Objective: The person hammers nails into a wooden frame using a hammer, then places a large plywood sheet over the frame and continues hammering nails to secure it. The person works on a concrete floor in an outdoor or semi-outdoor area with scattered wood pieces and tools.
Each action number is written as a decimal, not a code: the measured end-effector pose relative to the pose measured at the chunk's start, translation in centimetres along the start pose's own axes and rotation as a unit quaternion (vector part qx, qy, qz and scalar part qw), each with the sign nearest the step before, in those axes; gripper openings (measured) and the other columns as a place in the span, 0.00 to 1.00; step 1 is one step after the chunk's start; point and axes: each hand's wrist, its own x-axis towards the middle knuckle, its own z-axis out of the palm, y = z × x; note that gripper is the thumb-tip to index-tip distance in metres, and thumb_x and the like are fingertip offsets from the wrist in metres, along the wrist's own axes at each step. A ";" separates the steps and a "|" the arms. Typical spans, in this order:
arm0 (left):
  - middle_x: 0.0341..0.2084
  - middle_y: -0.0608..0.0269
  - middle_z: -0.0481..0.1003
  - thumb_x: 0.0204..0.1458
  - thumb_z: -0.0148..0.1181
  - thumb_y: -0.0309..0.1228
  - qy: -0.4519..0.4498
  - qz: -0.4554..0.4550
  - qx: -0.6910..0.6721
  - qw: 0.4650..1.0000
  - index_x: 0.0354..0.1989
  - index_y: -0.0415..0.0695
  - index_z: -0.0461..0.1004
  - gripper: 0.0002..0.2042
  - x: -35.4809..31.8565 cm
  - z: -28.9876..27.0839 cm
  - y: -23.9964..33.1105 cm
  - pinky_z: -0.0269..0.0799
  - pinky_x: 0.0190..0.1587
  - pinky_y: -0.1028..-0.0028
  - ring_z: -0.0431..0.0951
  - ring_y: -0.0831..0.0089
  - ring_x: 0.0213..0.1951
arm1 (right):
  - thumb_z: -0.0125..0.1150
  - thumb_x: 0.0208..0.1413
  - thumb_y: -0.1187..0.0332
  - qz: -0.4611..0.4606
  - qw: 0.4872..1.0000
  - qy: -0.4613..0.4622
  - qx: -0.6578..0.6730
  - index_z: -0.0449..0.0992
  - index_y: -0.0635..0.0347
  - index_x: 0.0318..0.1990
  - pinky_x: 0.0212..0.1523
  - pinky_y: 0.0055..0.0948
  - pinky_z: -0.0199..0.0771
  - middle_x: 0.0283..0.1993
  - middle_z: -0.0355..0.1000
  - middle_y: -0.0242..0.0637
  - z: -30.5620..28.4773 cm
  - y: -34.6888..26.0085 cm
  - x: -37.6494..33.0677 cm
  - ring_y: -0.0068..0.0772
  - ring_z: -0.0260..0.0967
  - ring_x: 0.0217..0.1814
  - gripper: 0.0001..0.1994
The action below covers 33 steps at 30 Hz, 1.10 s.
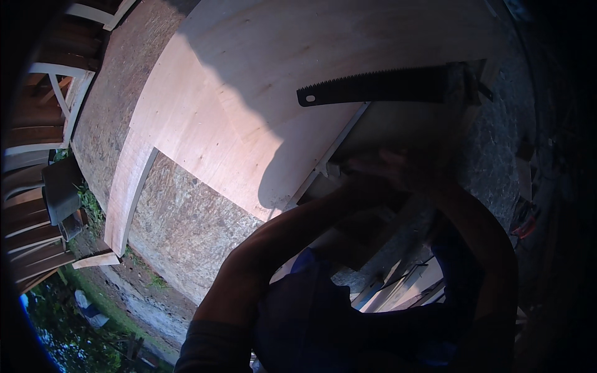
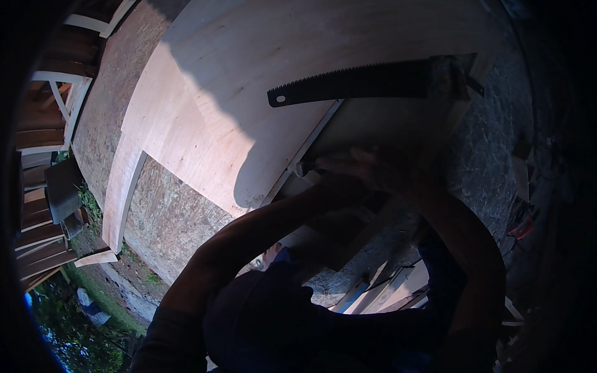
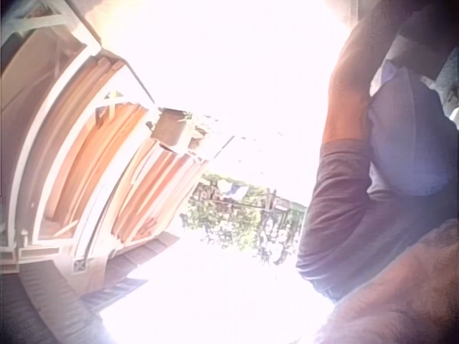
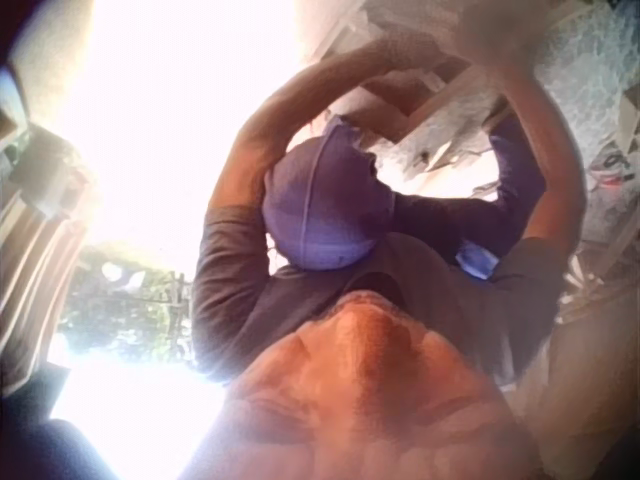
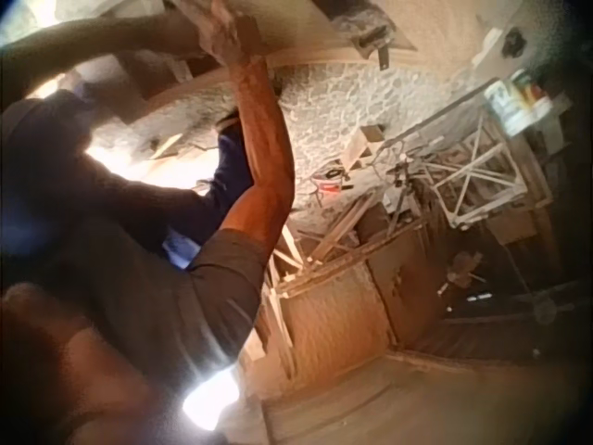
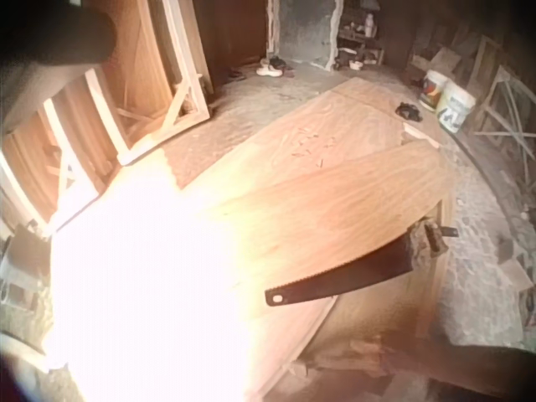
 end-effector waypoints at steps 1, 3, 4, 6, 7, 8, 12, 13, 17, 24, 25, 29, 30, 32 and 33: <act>0.40 0.54 0.80 0.61 0.55 0.35 -0.032 0.004 0.014 0.999 0.47 0.43 0.79 0.12 0.0 -0.9 0.1 0.78 0.45 0.62 0.83 0.61 0.42 | 0.65 0.53 0.72 0.003 0.999 0.029 0.035 0.53 0.29 0.78 0.40 0.35 0.85 0.42 0.73 0.39 -0.4 -0.4 0.2 0.32 0.76 0.35 0.45; 0.41 0.53 0.80 0.62 0.55 0.34 -0.090 0.013 0.043 0.995 0.47 0.42 0.79 0.12 0.7 -2.6 0.4 0.78 0.46 0.62 0.82 0.60 0.43 | 0.64 0.53 0.75 0.005 0.990 0.080 0.117 0.55 0.28 0.77 0.39 0.34 0.85 0.40 0.72 0.38 0.3 -0.7 -0.1 0.33 0.75 0.34 0.45; 0.42 0.52 0.79 0.62 0.55 0.34 -0.099 0.019 0.050 0.994 0.48 0.42 0.79 0.12 1.0 -3.1 0.5 0.78 0.46 0.62 0.82 0.60 0.44 | 0.64 0.52 0.76 0.001 0.981 0.107 0.164 0.57 0.29 0.76 0.39 0.34 0.85 0.40 0.71 0.39 1.4 -0.5 0.2 0.33 0.75 0.34 0.44; 0.43 0.52 0.80 0.62 0.55 0.34 -0.031 0.025 0.028 0.999 0.47 0.41 0.79 0.12 0.8 -2.6 0.4 0.78 0.47 0.62 0.82 0.60 0.44 | 0.62 0.56 0.77 0.019 0.975 0.095 0.200 0.57 0.30 0.76 0.39 0.32 0.85 0.42 0.72 0.40 1.6 -0.1 -0.5 0.32 0.76 0.35 0.41; 0.43 0.52 0.80 0.62 0.55 0.34 0.035 0.022 0.013 0.999 0.47 0.41 0.79 0.12 0.4 -1.7 -0.3 0.78 0.48 0.61 0.82 0.60 0.44 | 0.60 0.60 0.76 0.032 0.979 0.061 0.190 0.57 0.32 0.77 0.40 0.29 0.85 0.45 0.73 0.42 -0.2 -0.3 0.0 0.30 0.76 0.36 0.39; 0.43 0.52 0.80 0.62 0.55 0.34 0.099 0.020 -0.007 0.995 0.46 0.41 0.79 0.12 -0.2 -0.1 -1.0 0.78 0.48 0.60 0.83 0.59 0.44 | 0.60 0.60 0.76 0.031 0.983 0.058 0.171 0.57 0.33 0.76 0.41 0.29 0.85 0.47 0.73 0.42 -1.1 -0.7 -0.1 0.30 0.76 0.36 0.38; 0.42 0.54 0.79 0.61 0.56 0.34 -0.001 -0.035 0.000 0.999 0.45 0.44 0.80 0.11 1.1 4.9 -2.2 0.77 0.50 0.61 0.82 0.61 0.45 | 0.62 0.54 0.79 -0.041 0.980 0.157 0.113 0.63 0.38 0.74 0.45 0.36 0.86 0.54 0.75 0.36 -1.3 -1.5 1.1 0.35 0.77 0.37 0.39; 0.45 0.54 0.79 0.61 0.55 0.35 -0.079 -0.004 0.042 0.996 0.48 0.44 0.79 0.12 0.9 4.6 -2.8 0.77 0.50 0.60 0.81 0.60 0.46 | 0.62 0.55 0.78 -0.056 0.970 0.197 0.133 0.63 0.39 0.74 0.45 0.36 0.86 0.58 0.75 0.34 0.0 -1.2 1.8 0.36 0.77 0.38 0.38; 0.45 0.55 0.78 0.63 0.54 0.33 -0.047 0.018 0.015 0.999 0.48 0.44 0.78 0.11 0.0 -3.4 1.1 0.77 0.51 0.60 0.81 0.63 0.48 | 0.63 0.57 0.76 0.013 0.980 0.128 0.152 0.62 0.40 0.74 0.43 0.35 0.86 0.63 0.71 0.31 2.8 -0.8 -0.8 0.34 0.78 0.39 0.37; 0.41 0.54 0.80 0.58 0.58 0.33 0.147 0.023 -0.028 0.988 0.46 0.43 0.79 0.11 0.2 3.7 -1.8 0.78 0.48 0.58 0.82 0.58 0.43 | 0.58 0.66 0.72 0.046 0.985 0.113 0.125 0.61 0.34 0.75 0.28 0.34 0.83 0.35 0.76 0.43 -1.7 -2.4 1.4 0.34 0.77 0.28 0.32; 0.39 0.54 0.80 0.56 0.59 0.34 0.078 0.028 -0.051 0.995 0.46 0.43 0.78 0.12 -0.1 -0.2 -0.6 0.78 0.46 0.58 0.82 0.57 0.42 | 0.58 0.65 0.72 0.071 0.967 0.167 0.179 0.61 0.35 0.75 0.30 0.35 0.83 0.35 0.76 0.44 -2.2 -2.7 0.2 0.35 0.77 0.28 0.31; 0.36 0.49 0.81 0.54 0.61 0.28 0.090 -0.098 -0.117 0.984 0.44 0.42 0.80 0.10 -2.8 -11.7 -0.8 0.81 0.39 0.57 0.84 0.52 0.39 | 0.54 0.69 0.69 0.213 0.862 0.357 0.290 0.59 0.40 0.76 0.38 0.36 0.82 0.38 0.77 0.45 -5.0 -4.7 1.2 0.34 0.79 0.35 0.29; 0.35 0.49 0.81 0.55 0.62 0.25 0.201 -0.098 -0.240 0.945 0.44 0.41 0.79 0.09 -2.8 -13.7 -1.8 0.80 0.40 0.57 0.83 0.51 0.40 | 0.53 0.70 0.68 0.267 0.823 0.385 0.321 0.58 0.42 0.76 0.40 0.35 0.81 0.40 0.78 0.45 -5.4 -5.5 1.5 0.32 0.79 0.36 0.29; 0.37 0.48 0.81 0.57 0.62 0.24 0.189 -0.129 -0.218 0.949 0.44 0.41 0.80 0.08 -3.2 -18.4 -2.6 0.79 0.42 0.61 0.83 0.50 0.40 | 0.51 0.72 0.66 0.374 0.736 0.420 0.377 0.57 0.45 0.77 0.40 0.32 0.78 0.41 0.78 0.42 -4.3 -7.5 1.3 0.26 0.75 0.36 0.27; 0.36 0.48 0.82 0.56 0.63 0.23 0.172 -0.120 -0.174 0.962 0.43 0.40 0.81 0.08 -3.9 -19.2 -3.2 0.79 0.41 0.61 0.83 0.50 0.39 | 0.49 0.73 0.64 0.398 0.694 0.456 0.390 0.56 0.47 0.77 0.40 0.29 0.76 0.42 0.77 0.40 -3.2 -8.3 1.6 0.23 0.72 0.36 0.27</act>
